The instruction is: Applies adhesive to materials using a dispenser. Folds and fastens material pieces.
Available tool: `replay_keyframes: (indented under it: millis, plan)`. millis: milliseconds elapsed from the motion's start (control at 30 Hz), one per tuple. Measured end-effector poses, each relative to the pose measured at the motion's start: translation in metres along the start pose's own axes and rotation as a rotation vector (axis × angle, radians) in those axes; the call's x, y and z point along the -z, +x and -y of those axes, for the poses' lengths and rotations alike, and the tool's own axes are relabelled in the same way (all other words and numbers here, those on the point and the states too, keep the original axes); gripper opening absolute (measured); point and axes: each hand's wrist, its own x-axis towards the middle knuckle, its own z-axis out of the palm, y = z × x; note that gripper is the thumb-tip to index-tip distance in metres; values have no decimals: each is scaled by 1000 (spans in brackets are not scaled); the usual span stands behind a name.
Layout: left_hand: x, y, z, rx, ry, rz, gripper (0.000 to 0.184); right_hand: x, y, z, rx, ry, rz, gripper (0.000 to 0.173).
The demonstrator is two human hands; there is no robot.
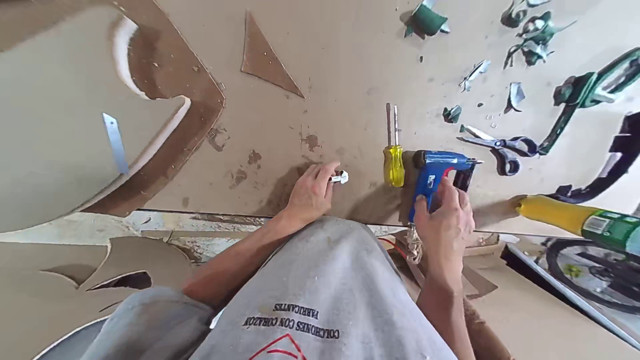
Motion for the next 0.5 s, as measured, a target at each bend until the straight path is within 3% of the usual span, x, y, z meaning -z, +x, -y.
replay_keyframes:
  millis: [233, 300, 367, 500]
  plan:
    - [41, -7, -74, -293, -211, -165, 34, -1, -10, 44, 695, 872, 228, 34]
    - [45, -12, -87, -316, -196, -151, 35, 4, -10, 42, 781, 1023, 242, 25]
    - [47, -18, -96, -331, -172, -111, 40, 9, -10, 35, 819, 1099, 263, 29]
    - [44, -30, -113, -372, -111, -136, 42, 13, -8, 21, 925, 1080, 309, 22]
